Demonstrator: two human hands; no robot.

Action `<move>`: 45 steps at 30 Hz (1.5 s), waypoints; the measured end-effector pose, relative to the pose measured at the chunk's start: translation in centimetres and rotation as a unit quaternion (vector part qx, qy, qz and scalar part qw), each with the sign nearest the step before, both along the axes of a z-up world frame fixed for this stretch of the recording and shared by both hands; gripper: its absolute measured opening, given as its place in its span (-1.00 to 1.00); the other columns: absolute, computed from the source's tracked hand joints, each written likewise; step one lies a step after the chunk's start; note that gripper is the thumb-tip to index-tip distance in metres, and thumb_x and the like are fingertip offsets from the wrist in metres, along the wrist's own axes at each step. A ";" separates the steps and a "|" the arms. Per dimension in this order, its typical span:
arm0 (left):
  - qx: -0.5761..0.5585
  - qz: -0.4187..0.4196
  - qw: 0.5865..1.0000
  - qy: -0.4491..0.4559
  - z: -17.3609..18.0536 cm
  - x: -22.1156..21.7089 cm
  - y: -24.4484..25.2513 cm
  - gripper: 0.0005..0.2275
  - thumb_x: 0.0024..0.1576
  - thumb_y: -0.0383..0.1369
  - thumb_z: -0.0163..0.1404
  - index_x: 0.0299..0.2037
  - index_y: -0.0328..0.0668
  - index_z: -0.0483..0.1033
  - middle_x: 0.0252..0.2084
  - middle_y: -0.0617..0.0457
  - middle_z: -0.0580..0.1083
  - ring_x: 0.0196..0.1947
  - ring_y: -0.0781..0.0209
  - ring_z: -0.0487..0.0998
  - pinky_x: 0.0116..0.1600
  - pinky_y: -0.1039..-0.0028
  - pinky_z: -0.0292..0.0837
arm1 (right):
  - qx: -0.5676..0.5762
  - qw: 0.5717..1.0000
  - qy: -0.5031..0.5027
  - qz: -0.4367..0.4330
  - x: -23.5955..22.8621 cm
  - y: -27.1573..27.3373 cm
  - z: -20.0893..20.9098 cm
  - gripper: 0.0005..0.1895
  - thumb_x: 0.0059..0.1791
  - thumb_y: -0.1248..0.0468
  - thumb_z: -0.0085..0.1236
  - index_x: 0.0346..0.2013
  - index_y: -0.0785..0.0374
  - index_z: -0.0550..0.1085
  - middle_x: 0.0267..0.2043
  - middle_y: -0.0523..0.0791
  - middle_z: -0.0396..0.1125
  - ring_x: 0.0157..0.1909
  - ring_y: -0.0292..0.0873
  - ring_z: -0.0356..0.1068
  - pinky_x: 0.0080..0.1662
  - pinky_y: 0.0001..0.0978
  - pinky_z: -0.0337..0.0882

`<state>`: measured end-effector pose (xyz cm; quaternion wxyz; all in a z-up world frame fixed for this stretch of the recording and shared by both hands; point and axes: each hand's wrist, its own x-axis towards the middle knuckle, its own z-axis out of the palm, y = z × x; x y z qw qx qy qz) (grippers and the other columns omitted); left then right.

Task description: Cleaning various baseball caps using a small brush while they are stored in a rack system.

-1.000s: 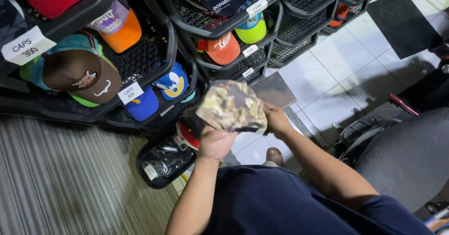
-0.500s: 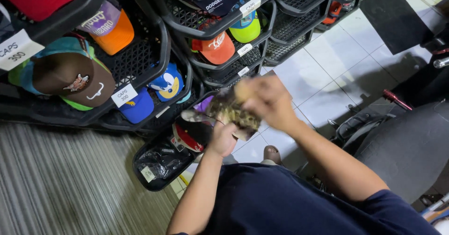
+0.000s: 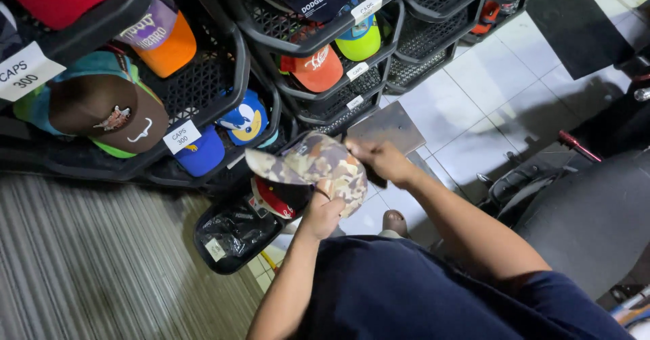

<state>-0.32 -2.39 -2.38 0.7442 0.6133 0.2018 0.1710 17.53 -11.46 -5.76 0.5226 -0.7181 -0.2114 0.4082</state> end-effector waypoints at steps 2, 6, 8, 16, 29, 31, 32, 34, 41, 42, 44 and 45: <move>0.043 -0.046 0.997 0.051 -0.4 0.0 0.8 -0.78 -0.14 -0.62 -0.11 -0.32 -0.30 0.55 -0.43 0.19 0.43 -0.43 0.26 0.42 -0.24 0.38 0.48 | -0.038 0.991 0.127 0.031 -0.9 -1.2 -2.1 -0.65 0.10 0.09 0.08 -0.23 0.32 0.64 -0.68 0.04 0.32 -0.73 -0.13 0.26 -0.67 -0.31 0.32; 0.136 -0.062 0.981 0.124 1.8 1.0 0.2 -0.94 -0.07 -0.50 -0.03 -0.41 -0.21 0.48 -0.59 0.09 0.36 -0.47 0.23 0.42 -0.32 0.37 0.40 | -0.052 0.990 0.109 0.074 1.7 -2.0 -11.7 -0.59 0.05 0.16 0.18 -0.51 0.47 0.55 -0.78 0.07 0.24 -0.83 -0.07 0.25 -0.76 -0.21 0.31; 0.174 0.011 0.965 0.197 0.9 1.3 0.7 -0.85 -0.09 -0.46 -0.09 -0.33 -0.17 0.48 -0.50 0.00 0.40 -0.37 0.08 0.47 -0.17 0.18 0.39 | -0.087 0.989 0.116 0.022 2.0 -3.0 -7.1 -0.57 0.10 0.11 0.07 -0.31 0.51 0.56 -0.63 0.12 0.33 -0.75 -0.07 0.31 -0.74 -0.21 0.27; 0.496 -0.087 0.861 0.068 2.4 2.0 5.2 -0.77 0.07 -0.24 0.09 -0.50 -0.22 0.44 -0.58 -0.17 0.45 -0.47 -0.22 0.56 -0.40 0.13 0.40 | 0.216 0.884 0.392 -0.135 8.0 -6.3 -3.4 -0.27 -0.03 -0.32 0.13 0.06 0.27 0.47 -0.14 0.08 0.43 -0.20 0.01 0.51 -0.18 -0.14 0.48; 0.847 -0.141 0.495 -0.129 -0.1 2.6 9.8 -0.89 0.07 -0.37 0.01 -0.51 0.06 0.42 -0.59 0.14 0.29 -0.50 0.08 0.36 -0.38 0.32 0.24 | 0.286 0.865 0.412 0.004 8.4 -8.7 -6.9 -0.63 -0.09 0.27 0.20 -0.14 0.56 0.47 -0.43 0.25 0.43 -0.45 0.29 0.54 -0.43 0.21 0.53; 0.850 -0.138 0.487 -0.145 0.4 3.0 9.7 -0.86 0.08 -0.39 -0.02 -0.52 0.05 0.41 -0.59 0.14 0.28 -0.50 0.08 0.36 -0.39 0.32 0.24 | 0.254 0.894 0.369 0.004 6.2 -7.2 -1.3 -0.60 -0.15 0.29 0.26 -0.13 0.54 0.49 -0.38 0.24 0.45 -0.37 0.27 0.55 -0.35 0.15 0.55; 0.852 -0.134 0.480 -0.161 0.7 3.2 9.7 -0.84 0.09 -0.41 -0.04 -0.54 0.04 0.39 -0.59 0.14 0.27 -0.50 0.08 0.35 -0.39 0.32 0.24 | 0.220 0.919 0.326 0.003 5.1 -6.4 1.5 -0.56 -0.21 0.31 0.32 -0.11 0.52 0.51 -0.34 0.24 0.46 -0.29 0.26 0.56 -0.27 0.09 0.57; 0.855 -0.116 0.482 -0.155 1.9 3.2 10.8 -0.86 0.08 -0.45 -0.02 -0.52 -0.01 0.43 -0.59 0.10 0.28 -0.50 0.05 0.38 -0.36 0.26 0.28 | 0.217 0.928 0.303 -0.014 4.8 -6.4 1.1 -0.44 -0.24 0.28 0.36 0.00 0.48 0.49 -0.28 0.18 0.46 -0.26 0.17 0.53 -0.27 0.01 0.56; 0.865 0.030 0.482 -0.138 8.0 3.5 10.3 -0.96 0.22 -0.54 0.05 -0.24 -0.33 0.57 -0.36 -0.09 0.47 -0.08 -0.10 0.58 0.19 0.04 0.47 | 0.263 0.931 0.231 -0.107 4.0 -6.2 3.1 -0.28 -0.30 0.31 0.44 0.14 0.39 0.46 0.07 0.10 0.45 -0.03 0.07 0.46 -0.17 -0.01 0.54; 0.865 0.031 0.481 -0.138 8.1 3.4 10.0 -0.96 0.22 -0.54 0.05 -0.24 -0.33 0.57 -0.36 -0.09 0.47 -0.08 -0.10 0.58 0.19 0.04 0.47 | 0.264 0.930 0.231 -0.106 4.3 -6.2 1.2 -0.28 -0.30 0.31 0.44 0.14 0.39 0.46 0.07 0.10 0.45 -0.03 0.07 0.46 -0.17 -0.01 0.54; 0.873 0.123 0.456 -0.125 8.2 3.1 9.3 -0.94 0.29 -0.46 0.04 -0.16 -0.13 0.59 -0.23 0.03 0.52 0.05 -0.01 0.58 0.32 -0.01 0.32 | 0.255 0.922 0.255 -0.144 5.0 -6.2 -2.6 -0.29 -0.24 0.29 0.42 0.20 0.30 0.44 0.08 0.04 0.44 -0.06 0.02 0.45 -0.19 -0.09 0.54; 0.873 0.126 0.455 -0.121 7.8 3.3 8.9 -0.94 0.29 -0.46 0.04 -0.16 -0.13 0.59 -0.23 0.03 0.52 0.05 -0.01 0.58 0.32 -0.01 0.32 | 0.253 0.923 0.255 -0.139 5.0 -6.4 -1.8 -0.29 -0.24 0.29 0.42 0.20 0.30 0.44 0.08 0.04 0.44 -0.06 0.02 0.45 -0.19 -0.09 0.54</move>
